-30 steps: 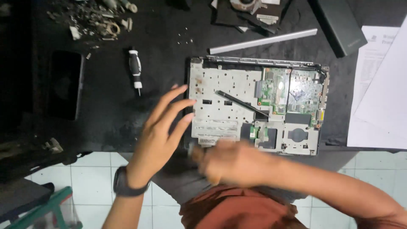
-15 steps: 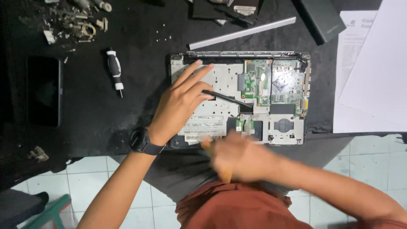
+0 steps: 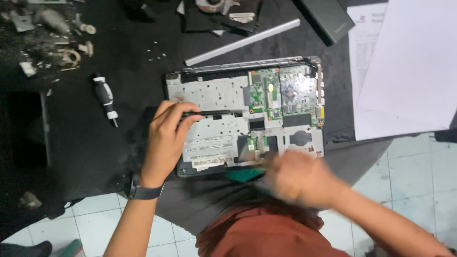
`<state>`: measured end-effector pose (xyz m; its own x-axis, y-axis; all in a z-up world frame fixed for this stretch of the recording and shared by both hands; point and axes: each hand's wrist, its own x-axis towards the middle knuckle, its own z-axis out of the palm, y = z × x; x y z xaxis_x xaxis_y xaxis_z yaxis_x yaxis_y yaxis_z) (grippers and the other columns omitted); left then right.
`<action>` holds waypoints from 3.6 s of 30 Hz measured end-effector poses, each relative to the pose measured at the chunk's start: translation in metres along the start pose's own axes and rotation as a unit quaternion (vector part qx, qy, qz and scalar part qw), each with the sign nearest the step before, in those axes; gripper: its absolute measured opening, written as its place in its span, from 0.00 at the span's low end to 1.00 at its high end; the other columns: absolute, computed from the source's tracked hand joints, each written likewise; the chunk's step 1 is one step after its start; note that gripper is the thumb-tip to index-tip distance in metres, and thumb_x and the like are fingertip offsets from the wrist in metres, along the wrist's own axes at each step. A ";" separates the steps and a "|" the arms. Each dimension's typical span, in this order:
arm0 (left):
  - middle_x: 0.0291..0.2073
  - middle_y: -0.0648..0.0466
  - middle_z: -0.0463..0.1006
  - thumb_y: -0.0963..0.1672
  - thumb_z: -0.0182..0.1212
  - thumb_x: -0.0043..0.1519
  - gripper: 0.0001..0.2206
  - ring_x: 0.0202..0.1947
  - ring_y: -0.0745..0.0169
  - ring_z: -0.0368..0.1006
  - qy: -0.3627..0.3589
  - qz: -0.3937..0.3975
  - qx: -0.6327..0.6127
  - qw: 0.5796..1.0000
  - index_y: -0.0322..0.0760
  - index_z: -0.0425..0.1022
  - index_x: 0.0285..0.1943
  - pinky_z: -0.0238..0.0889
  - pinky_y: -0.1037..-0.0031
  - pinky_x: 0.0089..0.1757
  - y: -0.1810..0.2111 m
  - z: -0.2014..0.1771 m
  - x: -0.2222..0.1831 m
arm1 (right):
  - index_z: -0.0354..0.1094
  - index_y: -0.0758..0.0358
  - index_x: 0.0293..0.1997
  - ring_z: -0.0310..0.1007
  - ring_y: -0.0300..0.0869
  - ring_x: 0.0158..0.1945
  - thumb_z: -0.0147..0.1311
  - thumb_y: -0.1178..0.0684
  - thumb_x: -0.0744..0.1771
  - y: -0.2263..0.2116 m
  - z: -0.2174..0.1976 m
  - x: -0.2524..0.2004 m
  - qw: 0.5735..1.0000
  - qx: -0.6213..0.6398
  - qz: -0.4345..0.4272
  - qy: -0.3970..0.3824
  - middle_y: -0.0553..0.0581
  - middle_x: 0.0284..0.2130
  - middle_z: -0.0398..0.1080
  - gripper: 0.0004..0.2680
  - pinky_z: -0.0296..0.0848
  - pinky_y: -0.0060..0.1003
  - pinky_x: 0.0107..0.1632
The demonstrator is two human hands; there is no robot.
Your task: Disassembling and cleaning the internal components of a laptop using a brush and screwdriver.
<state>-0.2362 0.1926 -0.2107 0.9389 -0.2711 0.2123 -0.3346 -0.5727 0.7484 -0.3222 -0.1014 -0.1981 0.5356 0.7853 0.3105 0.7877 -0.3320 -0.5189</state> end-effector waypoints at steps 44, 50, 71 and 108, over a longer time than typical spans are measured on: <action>0.45 0.47 0.73 0.39 0.57 0.73 0.04 0.52 0.49 0.64 0.021 -0.070 0.045 0.996 0.32 0.75 0.51 0.67 0.61 0.45 -0.005 0.037 -0.023 | 0.51 0.60 0.23 0.54 0.44 0.22 0.43 0.58 0.69 0.004 -0.040 -0.114 0.904 0.158 0.334 0.215 0.54 0.18 0.56 0.12 0.54 0.37 0.28; 0.45 0.48 0.76 0.39 0.54 0.74 0.05 0.51 0.49 0.64 0.030 -0.056 0.048 0.997 0.30 0.75 0.52 0.68 0.61 0.47 -0.003 0.037 -0.021 | 0.65 0.43 0.32 0.72 0.38 0.38 0.55 0.43 0.54 0.003 0.079 -0.171 0.899 -0.105 0.424 -0.036 0.39 0.28 0.67 0.09 0.64 0.38 0.40; 0.28 0.57 0.76 0.43 0.58 0.72 0.04 0.46 0.55 0.69 0.068 -0.103 0.032 0.992 0.40 0.77 0.49 0.65 0.64 0.51 0.003 0.038 -0.015 | 0.64 0.57 0.34 0.66 0.48 0.18 0.52 0.56 0.69 0.077 -0.053 -0.005 0.977 -0.106 0.159 0.091 0.52 0.24 0.69 0.05 0.69 0.39 0.25; 0.33 0.50 0.80 0.40 0.51 0.73 0.07 0.46 0.52 0.70 0.083 -0.046 0.002 0.995 0.31 0.74 0.47 0.71 0.67 0.42 0.003 0.033 -0.015 | 0.64 0.51 0.40 0.63 0.37 0.22 0.50 0.59 0.67 0.107 -0.051 0.026 0.971 -0.221 0.072 0.054 0.48 0.26 0.69 0.05 0.62 0.30 0.23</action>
<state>-0.2540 0.1699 -0.2324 0.9659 -0.0856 0.2445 -0.2467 -0.5924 0.7670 -0.2081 -0.1430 -0.2049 0.6595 0.6625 0.3552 0.7434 -0.6448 -0.1776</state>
